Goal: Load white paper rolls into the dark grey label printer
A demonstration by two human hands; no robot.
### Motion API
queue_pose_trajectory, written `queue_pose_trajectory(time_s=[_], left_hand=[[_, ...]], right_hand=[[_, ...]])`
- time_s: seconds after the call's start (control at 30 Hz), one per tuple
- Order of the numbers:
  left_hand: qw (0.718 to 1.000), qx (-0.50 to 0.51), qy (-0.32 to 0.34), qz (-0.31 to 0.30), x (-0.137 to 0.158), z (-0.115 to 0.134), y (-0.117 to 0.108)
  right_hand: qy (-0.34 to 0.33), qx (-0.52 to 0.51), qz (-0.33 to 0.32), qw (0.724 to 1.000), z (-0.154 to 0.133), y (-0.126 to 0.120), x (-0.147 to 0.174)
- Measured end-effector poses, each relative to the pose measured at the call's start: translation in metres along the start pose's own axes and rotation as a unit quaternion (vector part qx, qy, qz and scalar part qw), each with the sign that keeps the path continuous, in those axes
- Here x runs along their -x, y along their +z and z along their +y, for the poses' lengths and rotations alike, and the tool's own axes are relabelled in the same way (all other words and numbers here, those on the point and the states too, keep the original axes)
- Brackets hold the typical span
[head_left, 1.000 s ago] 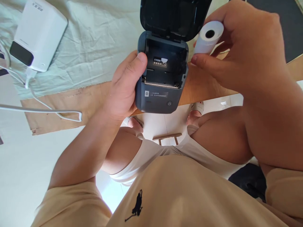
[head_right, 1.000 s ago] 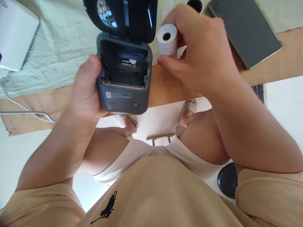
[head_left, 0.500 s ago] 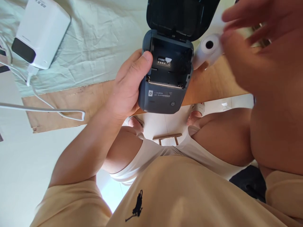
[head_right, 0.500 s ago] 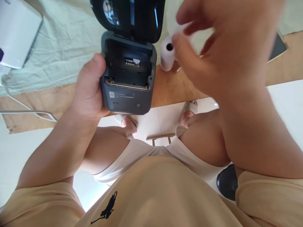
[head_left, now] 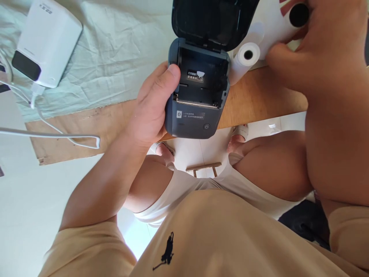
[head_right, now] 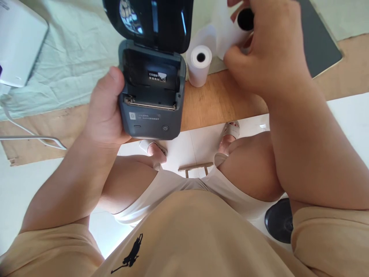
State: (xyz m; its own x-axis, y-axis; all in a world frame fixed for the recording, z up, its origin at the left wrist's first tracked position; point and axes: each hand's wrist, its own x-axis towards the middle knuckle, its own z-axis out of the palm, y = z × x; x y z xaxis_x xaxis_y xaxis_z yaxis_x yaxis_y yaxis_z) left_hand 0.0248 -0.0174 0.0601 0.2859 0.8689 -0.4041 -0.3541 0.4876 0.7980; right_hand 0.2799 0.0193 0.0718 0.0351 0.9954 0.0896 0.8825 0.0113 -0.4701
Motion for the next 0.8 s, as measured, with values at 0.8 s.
queue_pose_trajectory(time_s=[0.8], left_hand=[[1.0,0.016,0.009,0.008,-0.0015,-0.0017,0.0006]], right_hand=[[-0.016,-0.059,-0.016,0.998,-0.0012,0.0019,0.0045]])
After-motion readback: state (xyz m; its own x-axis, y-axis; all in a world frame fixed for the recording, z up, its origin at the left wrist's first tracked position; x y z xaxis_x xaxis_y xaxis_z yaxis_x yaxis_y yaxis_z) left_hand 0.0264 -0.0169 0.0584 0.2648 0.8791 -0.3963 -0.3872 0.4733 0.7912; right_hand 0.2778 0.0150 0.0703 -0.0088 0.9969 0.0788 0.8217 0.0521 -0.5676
